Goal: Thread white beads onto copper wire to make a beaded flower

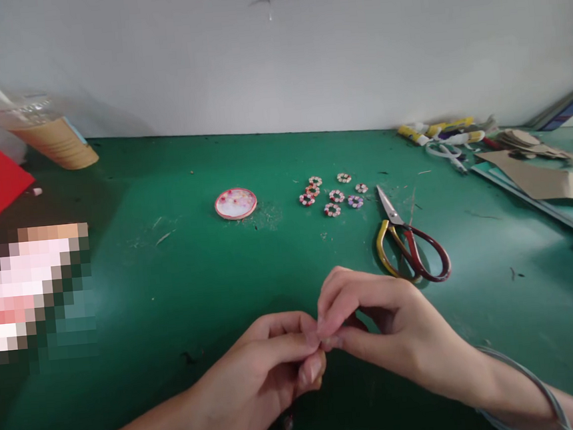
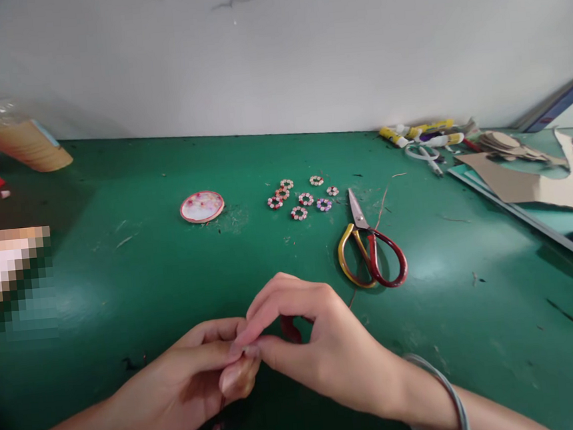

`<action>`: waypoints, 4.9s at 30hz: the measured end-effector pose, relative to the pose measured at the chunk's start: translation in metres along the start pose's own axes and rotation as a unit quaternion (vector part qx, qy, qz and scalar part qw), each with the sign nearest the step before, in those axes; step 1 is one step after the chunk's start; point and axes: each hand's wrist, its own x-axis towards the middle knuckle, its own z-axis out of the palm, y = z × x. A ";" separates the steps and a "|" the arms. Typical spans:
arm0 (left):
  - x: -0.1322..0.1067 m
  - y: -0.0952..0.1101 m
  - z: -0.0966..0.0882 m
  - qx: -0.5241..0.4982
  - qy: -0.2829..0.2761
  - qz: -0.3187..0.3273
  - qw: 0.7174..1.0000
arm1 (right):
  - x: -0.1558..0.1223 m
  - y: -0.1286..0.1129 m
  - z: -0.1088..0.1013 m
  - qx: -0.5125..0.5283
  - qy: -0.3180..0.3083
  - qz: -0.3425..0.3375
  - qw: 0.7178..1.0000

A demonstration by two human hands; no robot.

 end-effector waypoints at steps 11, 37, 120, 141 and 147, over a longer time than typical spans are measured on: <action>0.003 0.005 0.000 -0.002 -0.009 0.011 1.000 | -0.001 0.000 0.001 0.003 0.022 0.022 1.000; -0.001 0.004 0.004 -0.019 0.015 0.026 0.999 | -0.004 0.004 0.008 -0.008 0.037 0.036 0.999; 0.002 0.017 0.004 0.129 0.026 -0.006 0.991 | 0.005 0.002 -0.009 -0.245 -0.026 0.100 0.964; -0.002 0.019 0.009 0.194 0.049 -0.034 0.979 | 0.006 0.005 -0.015 -0.156 -0.069 0.152 0.974; -0.001 0.016 0.003 0.152 0.011 -0.003 0.988 | 0.007 0.001 -0.020 -0.122 -0.041 0.157 0.979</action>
